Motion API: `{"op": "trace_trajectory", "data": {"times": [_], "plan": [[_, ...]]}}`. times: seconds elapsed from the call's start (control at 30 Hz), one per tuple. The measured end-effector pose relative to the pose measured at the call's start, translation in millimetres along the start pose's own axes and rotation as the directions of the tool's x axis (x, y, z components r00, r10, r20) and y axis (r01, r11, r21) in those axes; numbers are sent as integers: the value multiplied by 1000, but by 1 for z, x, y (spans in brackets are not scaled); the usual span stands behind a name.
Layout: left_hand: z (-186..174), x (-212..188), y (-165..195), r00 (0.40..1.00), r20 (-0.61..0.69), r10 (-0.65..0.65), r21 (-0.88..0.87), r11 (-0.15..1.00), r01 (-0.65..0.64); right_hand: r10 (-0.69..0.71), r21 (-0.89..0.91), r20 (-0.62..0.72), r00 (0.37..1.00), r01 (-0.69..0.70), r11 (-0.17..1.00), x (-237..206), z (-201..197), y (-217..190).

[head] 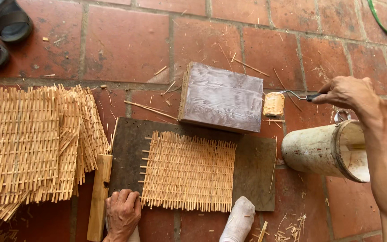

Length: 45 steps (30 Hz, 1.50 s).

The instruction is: The person sits on the floor and assembles small bamboo mats by applying adhesive to cardboard pieces and pressing woven bamboo strips onto them. They use a paint roller to spread the adhesive and a wooden block to press the strips flat, then stack the finished mats.

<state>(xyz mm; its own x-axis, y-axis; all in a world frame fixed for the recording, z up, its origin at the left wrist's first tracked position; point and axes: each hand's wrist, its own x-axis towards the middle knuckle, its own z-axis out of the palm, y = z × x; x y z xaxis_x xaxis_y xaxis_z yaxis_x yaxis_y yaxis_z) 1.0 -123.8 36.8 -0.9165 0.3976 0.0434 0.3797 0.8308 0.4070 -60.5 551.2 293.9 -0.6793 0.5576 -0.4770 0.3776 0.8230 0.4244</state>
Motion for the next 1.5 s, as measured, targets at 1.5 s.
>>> {"op": "trace_trajectory", "data": {"times": [1.5], "plan": [[3, -3, -2, 1000, -2, -31, 110, 993, 31, 443, 790, -156, 883, -158, 592, -228, 142, 52]]}}
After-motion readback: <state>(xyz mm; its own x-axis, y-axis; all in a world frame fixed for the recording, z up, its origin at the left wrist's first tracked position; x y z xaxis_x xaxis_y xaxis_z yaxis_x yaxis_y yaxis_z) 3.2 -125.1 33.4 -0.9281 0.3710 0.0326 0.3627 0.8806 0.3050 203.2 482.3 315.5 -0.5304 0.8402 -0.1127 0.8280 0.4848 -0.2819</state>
